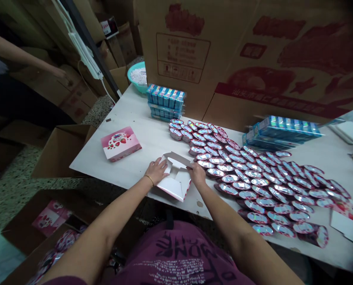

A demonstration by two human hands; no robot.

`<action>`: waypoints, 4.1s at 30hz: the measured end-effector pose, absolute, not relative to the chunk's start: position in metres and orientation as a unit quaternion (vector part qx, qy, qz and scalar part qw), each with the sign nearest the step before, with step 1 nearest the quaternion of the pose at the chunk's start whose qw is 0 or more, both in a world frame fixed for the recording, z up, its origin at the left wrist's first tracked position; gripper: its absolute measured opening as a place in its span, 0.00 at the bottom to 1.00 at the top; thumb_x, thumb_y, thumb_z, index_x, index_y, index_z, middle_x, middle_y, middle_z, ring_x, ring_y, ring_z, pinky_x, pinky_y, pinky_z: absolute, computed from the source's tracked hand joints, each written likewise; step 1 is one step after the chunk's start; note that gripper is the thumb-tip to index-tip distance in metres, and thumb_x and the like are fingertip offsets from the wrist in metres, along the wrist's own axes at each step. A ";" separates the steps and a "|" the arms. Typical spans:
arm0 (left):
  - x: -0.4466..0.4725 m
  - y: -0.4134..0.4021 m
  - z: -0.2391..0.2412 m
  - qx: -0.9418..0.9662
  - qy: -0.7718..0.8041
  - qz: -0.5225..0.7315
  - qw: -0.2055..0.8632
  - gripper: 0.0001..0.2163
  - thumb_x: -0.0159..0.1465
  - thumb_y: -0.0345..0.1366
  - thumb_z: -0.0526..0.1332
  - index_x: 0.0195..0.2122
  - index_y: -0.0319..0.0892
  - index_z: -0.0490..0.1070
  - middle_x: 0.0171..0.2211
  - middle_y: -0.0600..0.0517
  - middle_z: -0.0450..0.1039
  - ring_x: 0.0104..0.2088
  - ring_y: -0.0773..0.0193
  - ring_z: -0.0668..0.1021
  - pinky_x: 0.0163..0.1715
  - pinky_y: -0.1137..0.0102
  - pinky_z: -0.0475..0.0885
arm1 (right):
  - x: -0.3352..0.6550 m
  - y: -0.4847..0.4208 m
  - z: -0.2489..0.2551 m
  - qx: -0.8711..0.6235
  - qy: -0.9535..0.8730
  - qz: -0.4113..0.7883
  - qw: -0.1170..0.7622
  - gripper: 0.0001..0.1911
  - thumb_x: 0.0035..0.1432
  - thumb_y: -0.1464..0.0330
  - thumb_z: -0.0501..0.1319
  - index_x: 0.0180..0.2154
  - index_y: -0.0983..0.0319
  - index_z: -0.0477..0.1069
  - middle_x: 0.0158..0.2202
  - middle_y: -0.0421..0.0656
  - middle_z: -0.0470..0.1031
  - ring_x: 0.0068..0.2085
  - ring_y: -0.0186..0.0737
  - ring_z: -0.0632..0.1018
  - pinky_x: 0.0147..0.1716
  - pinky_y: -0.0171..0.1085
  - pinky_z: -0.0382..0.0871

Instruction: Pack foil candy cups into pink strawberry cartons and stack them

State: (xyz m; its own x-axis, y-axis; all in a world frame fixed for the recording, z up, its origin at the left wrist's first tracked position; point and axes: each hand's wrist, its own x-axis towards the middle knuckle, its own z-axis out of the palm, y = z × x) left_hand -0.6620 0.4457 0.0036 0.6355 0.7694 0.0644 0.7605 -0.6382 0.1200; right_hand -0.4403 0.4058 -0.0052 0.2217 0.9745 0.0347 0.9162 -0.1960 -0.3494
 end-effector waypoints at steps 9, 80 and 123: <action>-0.678 0.430 -0.008 0.683 0.659 0.275 0.152 0.34 0.54 0.45 0.62 0.58 0.38 0.51 0.53 0.39 0.59 0.52 0.52 0.67 0.47 0.60 0.67 | -0.426 0.379 0.007 -0.530 -0.844 0.069 0.042 0.36 0.57 0.77 0.49 0.60 0.41 0.44 0.64 0.35 0.44 0.58 0.45 0.62 0.38 0.38 0.71; -0.628 0.471 0.011 0.895 0.399 -0.038 0.198 0.19 0.52 0.42 0.64 0.44 0.44 0.66 0.44 0.49 0.68 0.46 0.56 0.69 0.45 0.67 0.66 | -0.435 0.407 0.017 -0.590 -0.784 0.193 -0.030 0.28 0.50 0.68 0.61 0.54 0.53 0.61 0.48 0.44 0.72 0.45 0.47 0.74 0.39 0.37 0.65; -0.720 0.402 0.030 0.626 0.518 0.485 0.322 0.27 0.54 0.41 0.63 0.55 0.46 0.60 0.47 0.45 0.67 0.49 0.59 0.72 0.50 0.59 0.65 | -0.506 0.352 -0.042 -0.512 -0.852 0.108 0.018 0.32 0.61 0.54 0.42 0.61 0.63 0.49 0.65 0.46 0.43 0.63 0.52 0.46 0.60 0.49 0.40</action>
